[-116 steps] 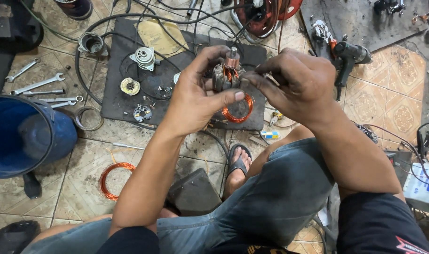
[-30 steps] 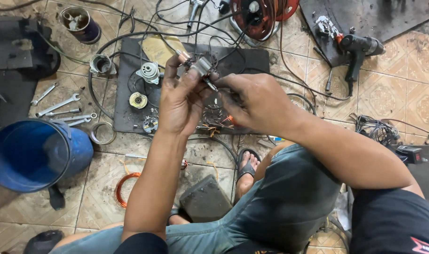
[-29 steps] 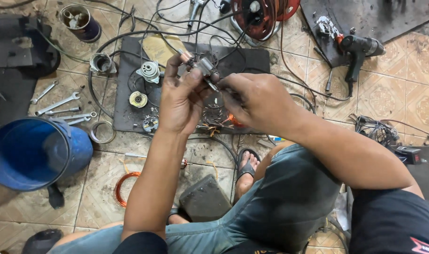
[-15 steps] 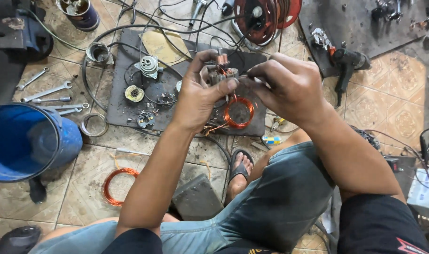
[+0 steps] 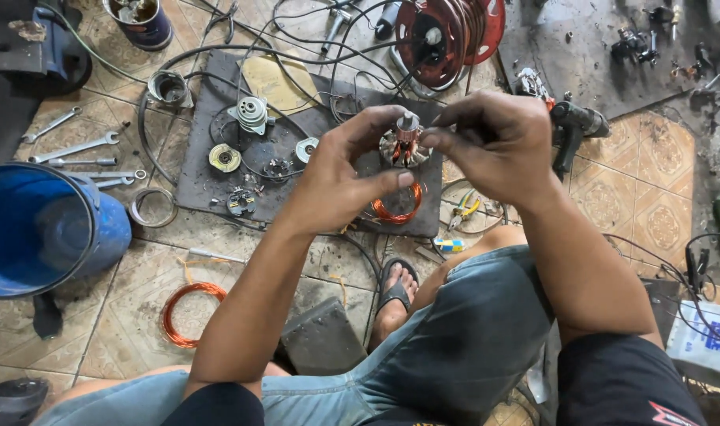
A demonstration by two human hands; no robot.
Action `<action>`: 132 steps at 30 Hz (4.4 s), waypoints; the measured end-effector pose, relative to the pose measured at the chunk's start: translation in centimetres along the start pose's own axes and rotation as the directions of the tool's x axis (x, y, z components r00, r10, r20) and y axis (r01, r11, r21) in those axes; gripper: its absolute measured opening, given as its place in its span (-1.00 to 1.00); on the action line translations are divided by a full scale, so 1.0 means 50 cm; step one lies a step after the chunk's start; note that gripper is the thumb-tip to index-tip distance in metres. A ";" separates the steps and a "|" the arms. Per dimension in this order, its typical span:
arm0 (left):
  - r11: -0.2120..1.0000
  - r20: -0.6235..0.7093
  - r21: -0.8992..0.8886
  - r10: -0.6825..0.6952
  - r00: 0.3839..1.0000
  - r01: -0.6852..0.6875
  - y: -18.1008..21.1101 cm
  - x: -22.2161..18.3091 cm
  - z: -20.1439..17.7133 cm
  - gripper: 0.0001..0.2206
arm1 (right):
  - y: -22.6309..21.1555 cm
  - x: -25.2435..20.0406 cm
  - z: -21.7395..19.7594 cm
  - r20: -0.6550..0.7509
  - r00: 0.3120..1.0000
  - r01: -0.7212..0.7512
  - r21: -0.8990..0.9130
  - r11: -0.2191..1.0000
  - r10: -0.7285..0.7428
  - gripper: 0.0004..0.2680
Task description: Winding copper wire onto a motor armature as part of a motor repair or rebuilding process.
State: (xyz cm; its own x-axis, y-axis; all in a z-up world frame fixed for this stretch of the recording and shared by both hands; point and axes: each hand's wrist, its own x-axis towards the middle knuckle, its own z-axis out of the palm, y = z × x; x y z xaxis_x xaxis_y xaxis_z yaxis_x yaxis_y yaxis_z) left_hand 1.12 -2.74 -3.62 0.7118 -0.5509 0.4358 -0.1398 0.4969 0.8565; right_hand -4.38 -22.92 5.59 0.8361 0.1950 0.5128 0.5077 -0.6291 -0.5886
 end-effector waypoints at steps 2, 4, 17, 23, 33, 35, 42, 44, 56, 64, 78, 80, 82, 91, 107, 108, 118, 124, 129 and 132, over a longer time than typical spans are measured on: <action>1.000 0.014 -0.015 0.015 1.000 -0.015 -0.008 -0.007 0.003 -0.43 | 0.013 -0.011 -0.011 -0.029 1.000 -0.010 0.047 0.999 0.012 -0.90; 0.999 0.027 -0.030 0.029 0.999 -0.028 -0.007 -0.008 0.007 -0.45 | 0.009 -0.011 -0.020 -0.056 0.998 -0.020 0.097 0.995 0.026 -0.90; 0.993 -0.038 -0.051 -0.110 0.993 0.108 0.044 -0.010 0.035 -0.47 | -0.012 -0.020 -0.032 -0.031 0.978 0.171 -0.451 0.876 -0.207 -0.59; 0.996 -0.003 -0.087 -0.015 1.000 0.015 0.061 -0.025 0.040 -0.46 | -0.020 -0.028 -0.032 -0.091 0.991 -0.102 -0.014 0.995 0.100 -0.75; 0.996 0.136 -0.002 0.087 0.987 -0.088 0.086 -0.027 0.031 -0.46 | -0.005 -0.042 -0.038 -0.039 0.958 -0.274 0.152 0.950 0.283 -0.82; 0.996 0.155 -0.001 0.092 0.984 -0.093 0.091 -0.027 0.028 -0.48 | -0.007 -0.041 -0.036 -0.042 0.963 -0.258 0.156 0.953 0.267 -0.81; 0.976 0.203 0.130 0.147 0.968 -0.175 0.117 -0.021 0.016 -0.54 | -0.012 -0.045 -0.029 -0.025 0.959 -0.274 0.177 0.945 0.283 -0.81; 0.990 0.155 -0.053 0.138 0.978 -0.131 0.101 -0.028 0.022 -0.52 | -0.013 -0.039 -0.018 0.021 0.960 -0.276 0.240 0.931 0.279 -0.83; 0.722 -0.234 -0.684 -0.082 0.969 -0.104 -0.013 -0.014 0.005 -0.51 | -0.062 -0.007 0.038 0.171 0.948 -0.291 0.132 0.948 0.267 -0.85; 0.734 -0.300 -0.677 -0.342 0.890 0.053 -0.049 0.010 -0.001 -0.48 | -0.060 -0.003 0.040 0.291 0.957 0.065 -0.221 0.973 0.002 -0.87; 0.945 -0.279 -0.306 -0.202 0.939 0.113 -0.026 0.013 0.011 -0.54 | -0.018 -0.035 0.001 0.219 0.919 0.389 -0.628 0.674 -0.327 -0.83; 0.924 -0.241 -0.365 -0.213 0.947 0.115 -0.027 0.008 0.009 -0.51 | -0.020 -0.032 -0.004 0.215 0.917 0.395 -0.599 0.697 -0.335 -0.84; 0.898 -0.192 -0.423 -0.221 0.956 0.122 -0.025 0.006 0.007 -0.48 | -0.022 -0.030 -0.007 0.206 0.918 0.394 -0.576 0.716 -0.340 -0.85; 0.983 -0.055 -0.106 -0.155 0.986 0.148 0.033 -0.001 0.012 -0.35 | -0.041 -0.029 -0.007 0.094 0.978 0.210 -0.438 0.874 -0.188 -0.80; 0.962 0.142 -0.266 -0.030 0.989 0.067 0.057 -0.015 -0.002 -0.45 | -0.031 -0.034 -0.033 0.002 1.000 -0.011 -0.102 0.995 0.012 -0.85; 0.985 0.158 -0.158 -0.036 0.987 0.061 0.068 -0.013 -0.004 -0.44 | -0.028 -0.038 -0.034 -0.008 0.999 -0.034 -0.089 0.995 0.034 -0.84; 0.990 0.206 -0.128 -0.023 0.978 0.050 0.091 -0.016 -0.018 -0.53 | -0.025 -0.045 -0.027 0.035 0.978 -0.208 0.106 0.972 0.205 -0.86; 0.941 0.161 -0.340 0.067 0.985 -0.008 0.050 -0.021 -0.015 -0.47 | -0.028 -0.049 -0.014 0.117 0.965 -0.259 0.247 0.934 0.237 -0.87; 0.791 -0.022 -0.602 0.118 0.993 -0.108 0.020 -0.023 -0.004 -0.46 | -0.067 -0.026 -0.004 0.138 0.981 -0.155 0.109 0.982 0.139 -0.88; 0.714 -0.064 -0.694 0.071 0.995 -0.096 0.017 -0.020 0.001 -0.44 | -0.075 -0.025 0.005 0.165 0.972 -0.187 0.114 0.976 0.167 -0.86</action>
State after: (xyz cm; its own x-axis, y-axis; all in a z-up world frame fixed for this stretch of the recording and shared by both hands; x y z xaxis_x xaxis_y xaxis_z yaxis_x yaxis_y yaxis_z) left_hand 0.26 -1.81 -3.29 0.7425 -0.4702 0.4771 0.3097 0.8725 0.3779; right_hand -7.29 -20.64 7.01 0.9318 0.2083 0.2972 0.3627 -0.5643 -0.7416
